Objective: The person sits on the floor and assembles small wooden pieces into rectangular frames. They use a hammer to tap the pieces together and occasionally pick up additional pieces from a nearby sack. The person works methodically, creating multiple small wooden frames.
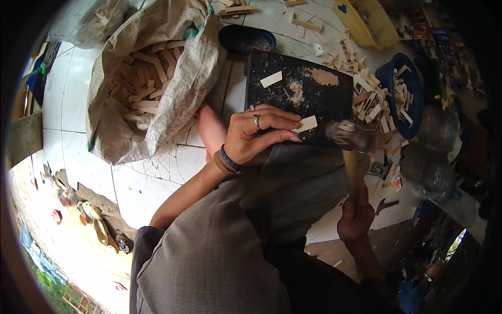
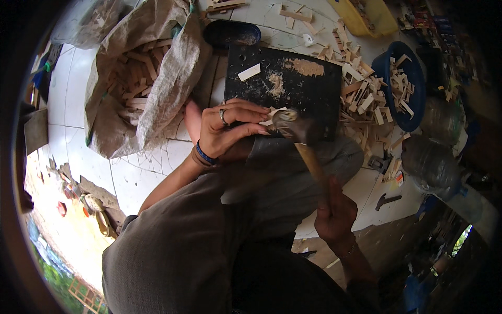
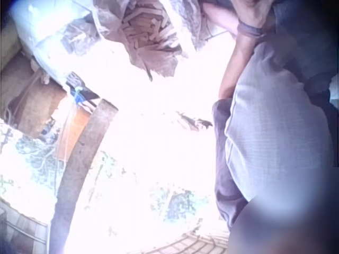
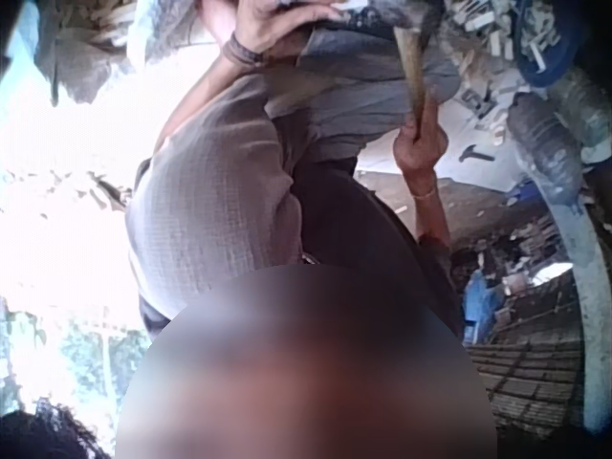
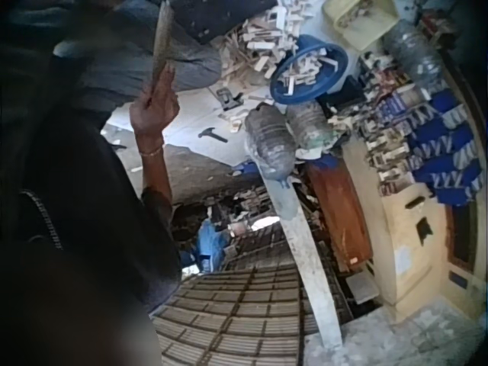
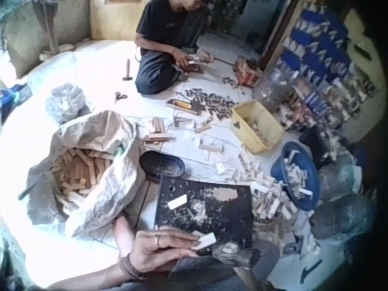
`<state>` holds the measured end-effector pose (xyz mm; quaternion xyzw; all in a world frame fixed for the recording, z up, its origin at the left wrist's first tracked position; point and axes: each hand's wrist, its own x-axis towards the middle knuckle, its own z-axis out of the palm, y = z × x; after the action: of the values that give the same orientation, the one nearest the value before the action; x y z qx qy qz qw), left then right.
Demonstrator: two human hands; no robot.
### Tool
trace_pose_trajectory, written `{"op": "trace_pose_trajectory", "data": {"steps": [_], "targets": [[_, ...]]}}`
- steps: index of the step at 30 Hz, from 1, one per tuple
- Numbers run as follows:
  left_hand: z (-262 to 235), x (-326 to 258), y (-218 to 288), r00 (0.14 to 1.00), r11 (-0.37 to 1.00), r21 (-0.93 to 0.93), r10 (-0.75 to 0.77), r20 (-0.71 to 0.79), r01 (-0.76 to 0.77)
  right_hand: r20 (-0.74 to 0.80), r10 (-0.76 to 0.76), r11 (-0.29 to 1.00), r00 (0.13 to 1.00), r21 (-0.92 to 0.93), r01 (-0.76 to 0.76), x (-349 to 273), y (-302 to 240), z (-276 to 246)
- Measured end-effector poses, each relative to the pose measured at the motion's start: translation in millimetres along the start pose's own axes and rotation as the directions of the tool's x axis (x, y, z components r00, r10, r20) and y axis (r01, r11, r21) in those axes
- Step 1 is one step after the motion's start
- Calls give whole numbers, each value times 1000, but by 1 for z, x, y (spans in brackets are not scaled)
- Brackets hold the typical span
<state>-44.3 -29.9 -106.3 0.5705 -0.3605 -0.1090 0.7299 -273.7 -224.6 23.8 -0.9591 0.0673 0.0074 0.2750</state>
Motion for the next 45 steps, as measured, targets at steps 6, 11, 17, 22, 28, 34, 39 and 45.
{"op": "trace_pose_trajectory", "data": {"steps": [6, 11, 17, 22, 28, 34, 39, 45], "targets": [[-1, 0, 0, 1000, 1000, 20, 2, 4, -2, 41, 80, 995, 996, 49, -82, 4, -2, 6], [1, -1, 2, 1000, 998, 59, 21, 10, -22, 10, 123, 986, 992, 115, -123, 6, -2, 6], [-1, -3, 6, 999, 991, 131, 32, -33, -28, 47, 175, 975, 984, 131, -179, 8, -5, 8], [1, -7, 8, 998, 990, 139, -18, -58, 25, 91, 220, 965, 971, 126, -230, 8, -6, 8], [0, -10, 7, 992, 992, -11, -123, -42, 123, 80, 133, 991, 988, 23, -135, 3, 3, 12], [1, -11, 5, 989, 987, -71, -147, -34, 144, -211, 117, 974, 970, 216, -71, -15, -1, 13], [0, -12, 5, 983, 980, -90, -182, -13, 180, -15, 15, 1000, 1000, -9, -15, 1, 6, 23], [4, -13, 1, 985, 977, -137, -168, -37, 161, -240, 87, 989, 967, -97, -113, -21, 8, 9]]}}
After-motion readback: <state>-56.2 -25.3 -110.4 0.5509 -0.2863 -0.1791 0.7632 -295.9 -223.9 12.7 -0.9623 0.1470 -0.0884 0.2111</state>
